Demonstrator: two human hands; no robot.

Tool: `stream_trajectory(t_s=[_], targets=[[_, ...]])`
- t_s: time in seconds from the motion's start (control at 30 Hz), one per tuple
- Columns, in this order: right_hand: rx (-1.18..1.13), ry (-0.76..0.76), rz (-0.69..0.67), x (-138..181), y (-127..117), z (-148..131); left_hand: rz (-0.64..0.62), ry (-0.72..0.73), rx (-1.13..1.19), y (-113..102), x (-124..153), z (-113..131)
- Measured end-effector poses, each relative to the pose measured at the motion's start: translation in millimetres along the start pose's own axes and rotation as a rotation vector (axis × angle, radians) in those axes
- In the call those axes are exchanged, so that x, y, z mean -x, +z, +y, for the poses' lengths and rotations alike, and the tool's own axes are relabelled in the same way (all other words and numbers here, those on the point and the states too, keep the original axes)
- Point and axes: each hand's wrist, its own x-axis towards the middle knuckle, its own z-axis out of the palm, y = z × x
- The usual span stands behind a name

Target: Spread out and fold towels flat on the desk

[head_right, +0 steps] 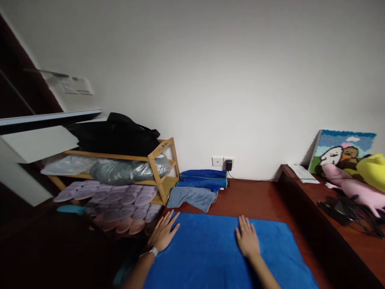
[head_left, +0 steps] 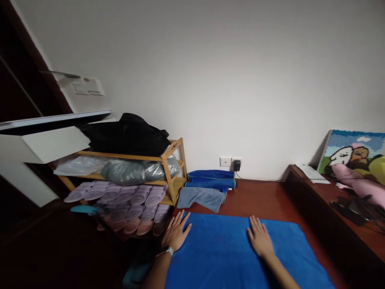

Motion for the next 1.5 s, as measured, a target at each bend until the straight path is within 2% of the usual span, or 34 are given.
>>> stream_trajectory(t_s=[0.13,0.2,0.27,0.37,0.53,0.73,0.8,0.87,0.9,0.97,1.0,1.07,1.1,1.17,1.2,1.23,1.3,1.37,1.5], targets=[[0.121,0.268,0.016,2.8,-16.7,119.9,0.003,0.003,0.001,-1.4,-0.6,0.1],[0.138,0.343,0.035,4.8,-19.8,160.8,0.003,0.004,-0.002,-2.3,-0.9,-0.2],[0.144,0.366,0.054,6.7,-18.5,185.0,-0.002,0.003,-0.007,-3.7,-1.1,0.1],[0.16,0.362,0.059,7.9,-13.3,196.4,-0.011,0.006,-0.012,-6.8,-0.9,2.1],[0.16,0.372,0.054,7.9,-11.4,190.2,-0.03,-0.007,-0.02,-9.5,-0.4,5.6],[0.111,0.42,0.007,7.2,-28.4,188.8,-0.011,0.006,-0.001,-6.5,1.7,4.4],[0.097,0.462,-0.006,1.2,-39.3,171.6,-0.008,0.005,0.008,-5.7,2.2,4.0],[0.094,0.437,0.034,-6.0,-49.0,128.0,-0.006,0.006,0.013,-5.7,2.5,4.1],[0.087,0.366,0.09,-8.7,-51.7,95.0,-0.005,0.005,0.013,-5.9,2.6,4.3],[0.02,0.075,0.193,-9.4,-49.1,11.8,-0.001,-0.001,0.012,-6.0,2.8,4.7],[-0.032,-0.059,0.192,-7.2,-43.6,-33.6,0.001,-0.001,0.012,-5.8,2.9,4.5],[-0.12,-0.279,0.074,-0.1,-26.3,-116.9,0.008,0.005,0.014,-4.3,2.9,3.3],[-0.15,-0.351,-0.006,3.3,-16.4,-149.3,0.011,0.01,0.014,-3.2,2.8,2.2],[-0.169,-0.401,-0.146,7.0,1.3,-186.7,0.015,0.018,0.011,-0.5,2.0,-0.2],[-0.168,-0.406,-0.168,6.9,7.8,-190.6,0.016,0.019,0.009,0.5,1.5,-1.2],[-0.16,-0.395,-0.167,5.8,12.5,-185.4,0.017,0.018,0.008,1.2,0.9,-1.7],[-0.126,-0.333,-0.116,2.2,16.2,-152.3,0.015,0.011,0.006,1.0,0.0,-1.1],[-0.069,-0.22,-0.067,-0.6,13.9,-99.4,0.007,0.004,0.004,-0.6,-0.6,0.9],[0.082,0.038,-0.004,2.0,-3.5,24.8,-0.006,-0.001,-0.001,-2.4,-1.7,3.1]])
